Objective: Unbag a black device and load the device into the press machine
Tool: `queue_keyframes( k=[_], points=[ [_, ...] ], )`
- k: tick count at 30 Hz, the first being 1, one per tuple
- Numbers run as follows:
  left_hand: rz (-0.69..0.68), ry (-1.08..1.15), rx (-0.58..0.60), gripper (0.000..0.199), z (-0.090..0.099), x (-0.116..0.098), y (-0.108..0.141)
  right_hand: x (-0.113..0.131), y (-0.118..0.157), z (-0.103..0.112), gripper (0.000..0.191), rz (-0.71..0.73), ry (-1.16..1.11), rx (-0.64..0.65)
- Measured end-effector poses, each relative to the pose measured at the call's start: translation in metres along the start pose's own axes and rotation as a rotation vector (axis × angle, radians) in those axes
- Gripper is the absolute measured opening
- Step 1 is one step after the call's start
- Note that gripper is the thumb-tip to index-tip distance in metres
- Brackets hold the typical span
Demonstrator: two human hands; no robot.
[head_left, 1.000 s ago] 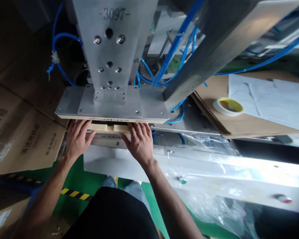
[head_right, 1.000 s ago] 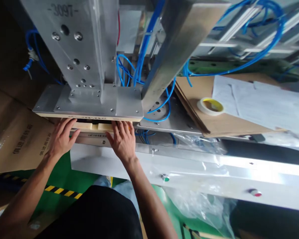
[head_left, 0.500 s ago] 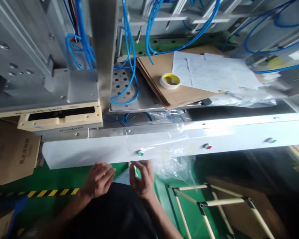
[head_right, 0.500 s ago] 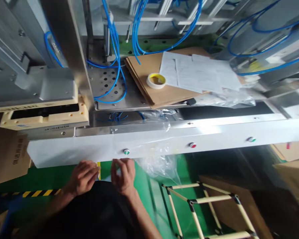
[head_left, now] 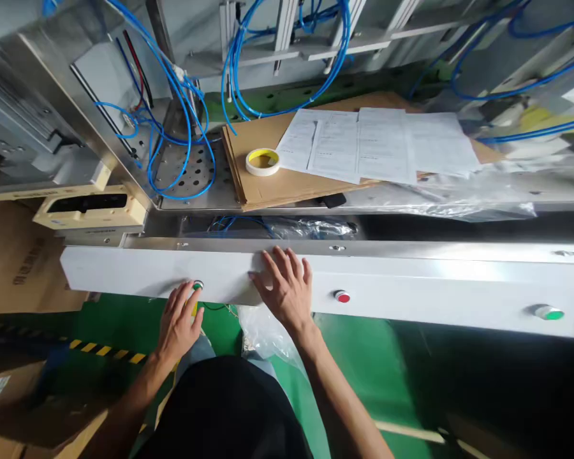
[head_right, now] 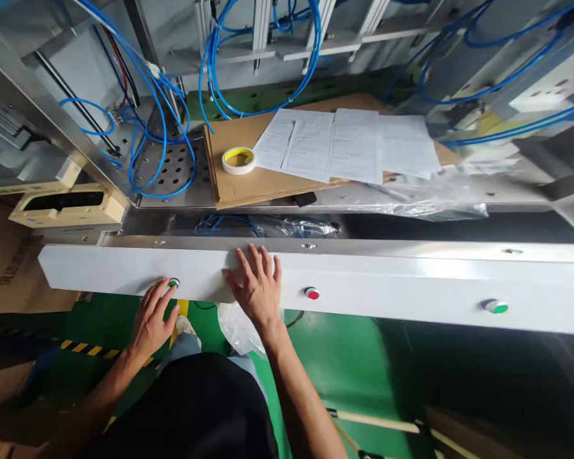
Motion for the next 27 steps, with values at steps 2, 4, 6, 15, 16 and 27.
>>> queue_keyframes(
  k=[2,4,6,15,16,27],
  points=[
    [0.051,-0.028,0.001,0.057,0.004,-0.004,-0.002,-0.011,-0.005,0.004,0.058,-0.006,-0.003,-0.012],
    [0.105,-0.043,-0.022,0.056,0.009,-0.005,0.0,-0.023,-0.005,0.01,0.06,-0.001,-0.006,-0.032],
    [0.15,-0.042,-0.053,0.053,0.012,-0.004,0.004,-0.034,-0.003,0.015,0.06,0.021,-0.014,-0.03],
    [0.181,-0.007,-0.04,0.052,0.006,-0.006,0.015,-0.06,-0.004,0.027,0.058,0.064,-0.015,0.049],
    [0.176,-0.008,-0.034,0.053,0.006,-0.007,0.013,-0.062,-0.005,0.026,0.058,0.068,-0.024,0.058],
    [0.135,-0.044,-0.046,0.066,-0.006,-0.007,0.028,-0.091,0.026,0.055,0.055,-0.087,-0.099,-0.151]
  ],
)
Point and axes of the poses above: each hand's wrist, its own y-axis away from the middle knuckle, its own z-axis out of the back of the hand, x = y × z, the point moved 10 cm from there along -y, towards the middle knuckle, and after that the axes turned 10 degrees about -y, right-handed, at the moved point
